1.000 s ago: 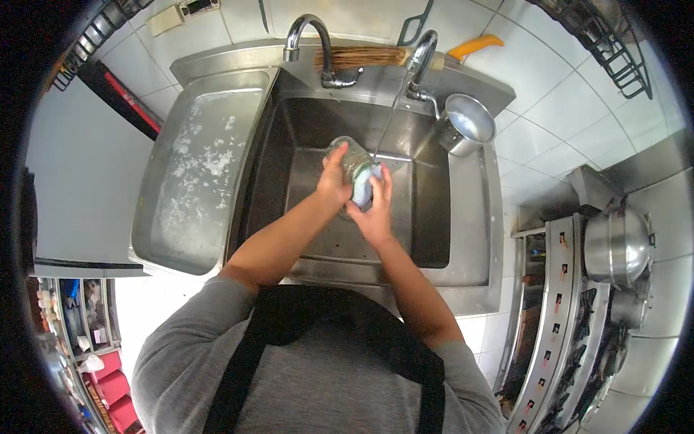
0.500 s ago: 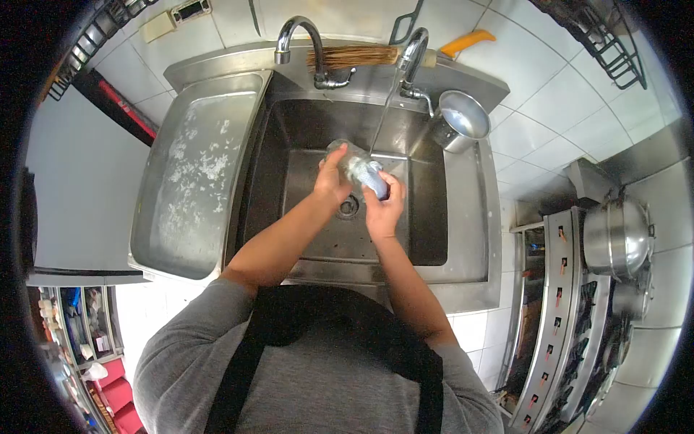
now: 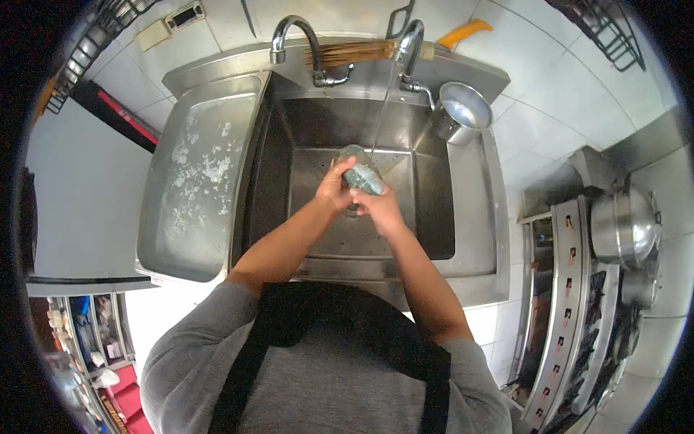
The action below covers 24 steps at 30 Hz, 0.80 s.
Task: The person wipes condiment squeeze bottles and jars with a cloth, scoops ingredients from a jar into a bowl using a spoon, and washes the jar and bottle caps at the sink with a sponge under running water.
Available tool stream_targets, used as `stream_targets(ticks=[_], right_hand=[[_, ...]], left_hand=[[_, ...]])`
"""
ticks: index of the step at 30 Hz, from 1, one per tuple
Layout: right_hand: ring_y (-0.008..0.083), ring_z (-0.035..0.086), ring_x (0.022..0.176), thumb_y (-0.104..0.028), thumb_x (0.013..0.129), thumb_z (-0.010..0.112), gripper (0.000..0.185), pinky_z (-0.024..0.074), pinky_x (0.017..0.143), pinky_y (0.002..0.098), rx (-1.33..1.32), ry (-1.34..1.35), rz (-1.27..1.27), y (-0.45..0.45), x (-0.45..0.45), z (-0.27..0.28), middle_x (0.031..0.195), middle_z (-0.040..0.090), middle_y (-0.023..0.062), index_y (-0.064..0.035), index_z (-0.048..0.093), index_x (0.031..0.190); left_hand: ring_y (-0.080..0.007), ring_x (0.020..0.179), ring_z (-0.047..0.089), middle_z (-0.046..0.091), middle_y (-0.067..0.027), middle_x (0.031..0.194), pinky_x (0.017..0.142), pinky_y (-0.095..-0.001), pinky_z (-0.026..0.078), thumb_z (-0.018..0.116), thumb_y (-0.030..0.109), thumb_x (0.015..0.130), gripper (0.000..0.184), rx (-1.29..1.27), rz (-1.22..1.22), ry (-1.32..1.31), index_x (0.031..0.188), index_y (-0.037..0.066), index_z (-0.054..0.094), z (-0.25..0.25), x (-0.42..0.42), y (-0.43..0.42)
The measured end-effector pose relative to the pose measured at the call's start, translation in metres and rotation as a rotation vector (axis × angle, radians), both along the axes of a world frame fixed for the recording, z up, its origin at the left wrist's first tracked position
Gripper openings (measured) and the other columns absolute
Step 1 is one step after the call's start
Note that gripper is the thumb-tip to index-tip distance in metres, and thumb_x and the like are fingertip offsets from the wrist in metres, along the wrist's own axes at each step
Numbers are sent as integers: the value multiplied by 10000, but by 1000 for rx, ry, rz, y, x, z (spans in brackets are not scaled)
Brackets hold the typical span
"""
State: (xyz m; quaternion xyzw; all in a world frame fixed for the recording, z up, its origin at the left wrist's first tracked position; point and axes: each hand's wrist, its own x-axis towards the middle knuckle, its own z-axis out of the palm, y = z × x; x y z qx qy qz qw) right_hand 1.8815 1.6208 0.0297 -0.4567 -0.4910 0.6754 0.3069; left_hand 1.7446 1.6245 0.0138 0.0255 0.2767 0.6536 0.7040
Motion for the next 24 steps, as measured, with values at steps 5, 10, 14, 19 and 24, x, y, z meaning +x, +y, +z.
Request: stream_targets(ticks=[5,10,14,19,24], right_hand=[[86,563,668,-140,767,735,280,446,588,230,495,-143,-161,-3,-8,-2,838,632,-6,-107,625,1023],[223,620,747,-239,772,735,359,489,701,334,-483,458,-182,-5,-12,23,926,643,68,-62,609,1058],[118,522,612,-309,805,716,350,401,499,261,959,-436,-204,4,-10,-18,809,574,-25,-146,597,1091],[179,589,662,-355,792,718,317,460,555,312,-355,454,-206,-6,-18,30,838,623,43,-80,624,917],[101,541,613,-405,808,697,340,423,506,241,469,-196,-202,0,-16,15,811,595,-8,-100,632,942]], left_hand=[[-311,1026,559,565,-137,1118,889,-493,469,727,218,772,491,-249,16,247,1168,54,489,23,7,13],[-309,1087,540,551,-134,1201,981,-467,408,687,268,794,521,343,-193,32,1233,61,500,-16,-17,15],[-316,1080,521,547,-132,1150,908,-489,461,675,162,800,533,-46,-125,182,1260,147,406,8,-9,25],[-326,1028,546,553,-147,1119,887,-493,472,678,201,799,498,295,-116,-9,1228,113,442,6,-10,23],[-324,1047,557,563,-138,1160,932,-508,443,685,269,798,505,-65,-114,217,1222,100,471,4,-5,32]])
